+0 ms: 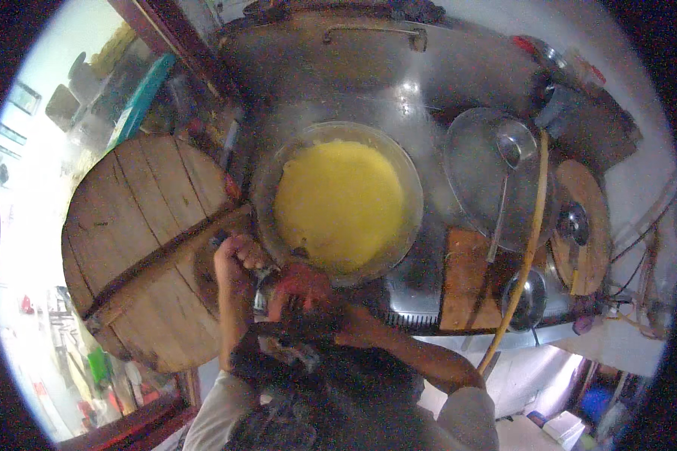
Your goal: The person uses a red power drill with a mixing attachment to stir a yellow liquid in a large metal pot. The person holds the drill with both hands, occasionally adjusting the grip or using a hand to scrape the sides of the pot while the drill continues to mix the contents.
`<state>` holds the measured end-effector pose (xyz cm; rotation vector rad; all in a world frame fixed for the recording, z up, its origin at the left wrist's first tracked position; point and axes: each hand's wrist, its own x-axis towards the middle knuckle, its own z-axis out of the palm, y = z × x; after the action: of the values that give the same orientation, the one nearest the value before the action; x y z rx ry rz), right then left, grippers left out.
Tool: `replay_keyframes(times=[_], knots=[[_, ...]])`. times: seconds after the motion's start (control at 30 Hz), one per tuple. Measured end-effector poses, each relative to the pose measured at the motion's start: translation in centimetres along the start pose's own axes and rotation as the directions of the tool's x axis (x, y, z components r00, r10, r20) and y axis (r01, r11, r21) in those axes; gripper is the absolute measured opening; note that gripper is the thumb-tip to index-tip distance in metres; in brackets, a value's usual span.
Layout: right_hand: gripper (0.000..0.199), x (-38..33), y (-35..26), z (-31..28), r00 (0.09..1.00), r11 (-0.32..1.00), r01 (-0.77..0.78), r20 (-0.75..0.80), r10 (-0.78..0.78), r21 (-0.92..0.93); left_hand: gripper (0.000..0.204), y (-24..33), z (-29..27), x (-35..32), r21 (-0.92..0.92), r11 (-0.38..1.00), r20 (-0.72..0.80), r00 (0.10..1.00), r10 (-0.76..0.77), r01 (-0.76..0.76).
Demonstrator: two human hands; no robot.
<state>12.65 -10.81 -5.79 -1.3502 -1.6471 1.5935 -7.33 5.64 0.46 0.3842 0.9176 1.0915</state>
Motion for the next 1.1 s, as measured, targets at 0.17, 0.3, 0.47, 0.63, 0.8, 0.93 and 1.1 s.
replay_keyframes(times=[0.17, 0.3, 0.47, 0.63, 0.8, 0.93, 1.1], knots=[[0.063, 1.2, 3.8, -2.2, 0.980, 0.980, -0.193, 0.048, 0.195, -0.042, 0.006, -2.9, 5.0, 0.3, 0.032, 0.997, -0.032, 0.997, 0.073, -0.072], [0.055, -0.1, 4.8, -3.1, 0.995, 0.974, 0.054, -0.095, -0.034, 0.220, 0.016, -6.4, 4.9, 1.5, -0.006, 0.999, 0.088, 0.995, 0.039, -0.039], [0.043, -1.7, 13.4, -0.9, 0.977, 0.940, -0.061, -0.174, 0.125, 0.336, 0.018, -9.8, 5.4, 1.3, 0.166, 0.981, 0.098, 0.992, 0.081, -0.096], [0.039, -5.0, 7.4, -1.5, 0.935, 0.915, -0.224, -0.192, 0.299, 0.335, 0.015, -10.7, 5.8, -0.9, 0.168, 0.982, 0.156, 0.986, 0.065, -0.091], [0.061, -9.6, 11.6, 1.1, 0.977, 0.884, -0.101, -0.122, 0.175, 0.457, 0.011, -10.9, 5.1, -3.2, 0.271, 0.955, 0.161, 0.984, 0.079, -0.121], [0.079, -10.4, 6.3, 0.4, 0.999, 0.833, 0.025, -0.050, 0.003, 0.553, 0.009, -9.1, 3.4, -4.7, 0.095, 0.995, 0.078, 0.997, 0.009, -0.016], [0.080, -8.8, 4.4, -0.4, 0.975, 0.960, -0.175, 0.176, 0.137, 0.219, 0.015, -4.0, 5.5, -6.7, 0.088, 0.996, -0.212, 0.977, 0.007, 0.012]])
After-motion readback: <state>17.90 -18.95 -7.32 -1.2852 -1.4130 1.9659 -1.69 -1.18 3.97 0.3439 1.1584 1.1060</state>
